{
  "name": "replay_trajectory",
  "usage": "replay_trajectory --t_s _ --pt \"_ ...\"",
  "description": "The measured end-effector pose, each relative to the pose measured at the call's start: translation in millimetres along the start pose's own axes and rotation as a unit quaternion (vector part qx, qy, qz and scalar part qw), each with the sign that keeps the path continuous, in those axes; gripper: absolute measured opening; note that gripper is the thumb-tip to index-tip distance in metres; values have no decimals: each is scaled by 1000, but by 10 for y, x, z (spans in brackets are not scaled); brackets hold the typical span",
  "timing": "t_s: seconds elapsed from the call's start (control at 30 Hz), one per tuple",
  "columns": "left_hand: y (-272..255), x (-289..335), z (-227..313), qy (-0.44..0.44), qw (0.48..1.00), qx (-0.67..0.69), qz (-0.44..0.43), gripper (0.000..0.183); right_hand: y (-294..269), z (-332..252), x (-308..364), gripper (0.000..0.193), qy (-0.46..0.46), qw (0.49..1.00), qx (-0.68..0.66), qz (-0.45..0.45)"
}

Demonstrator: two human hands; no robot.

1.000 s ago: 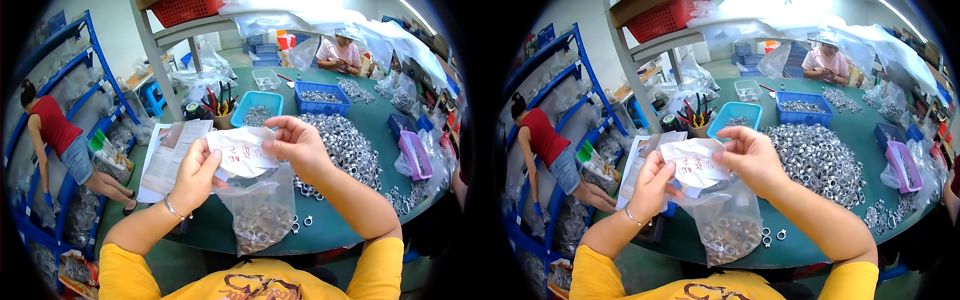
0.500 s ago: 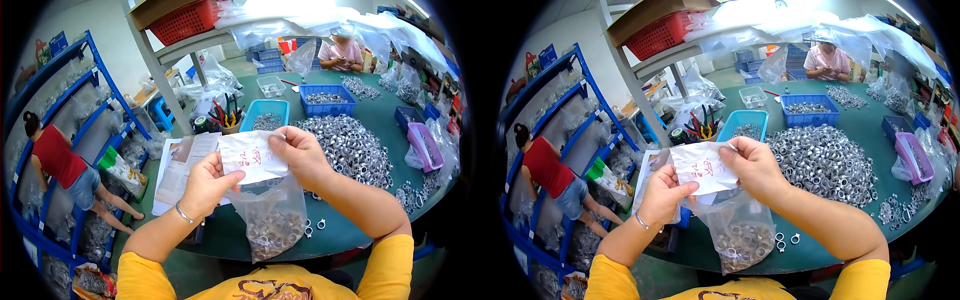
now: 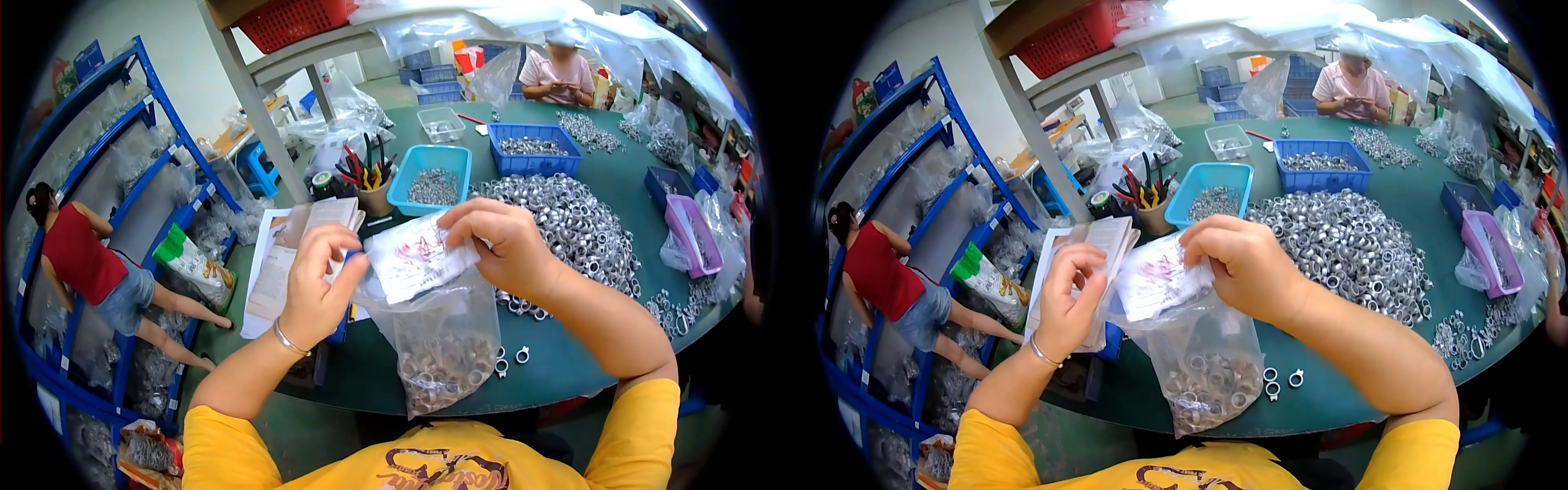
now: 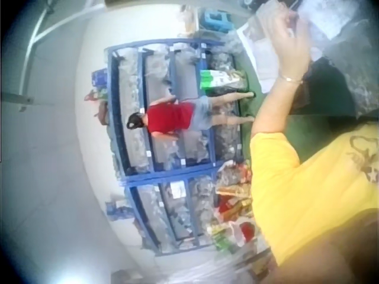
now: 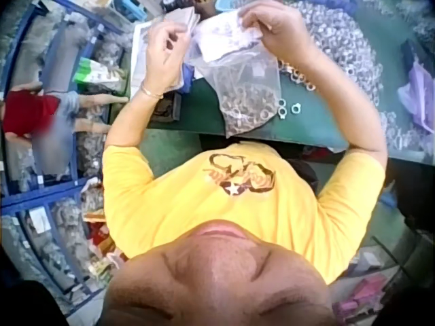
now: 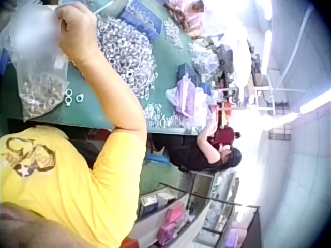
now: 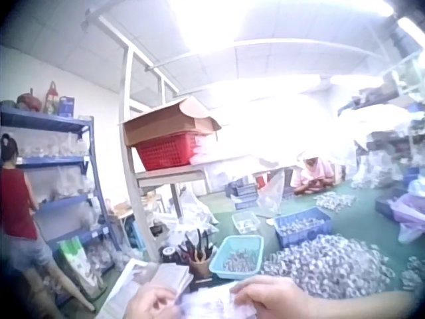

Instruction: The person picks up metal rings from a pile, rotates them by hand, and puts them into a clear plastic bag. The person then pulls out a small paper slip from the bag and puts it back before continuing to pick up and place more metal rings into the bag.

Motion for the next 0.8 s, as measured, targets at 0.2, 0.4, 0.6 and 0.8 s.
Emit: replay_trajectory --t_s 0.2,0.4,0.6,0.8 --pt "309 336 307 111 970 -177 -124 27 212 45 -10 12 92 977 1 -190" --pt "177 562 574 187 965 -129 -129 18 363 -17 -36 31 127 922 73 -359" --pt "67 628 586 221 967 -116 -55 21 238 -470 276 31 15 855 18 -519" --pt "629 757 -550 -212 910 342 -103 132 -193 -588 163 15 -7 956 81 -281"
Point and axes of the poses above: each hand's wrist, its own x-axis away from the middle knuckle, its own y-axis out of the palm, z = x × y, the point moved 10 cm from there along -x, towards the middle knuckle, and after that the axes turned 15 degrees about -y, right-handed, at the moved point
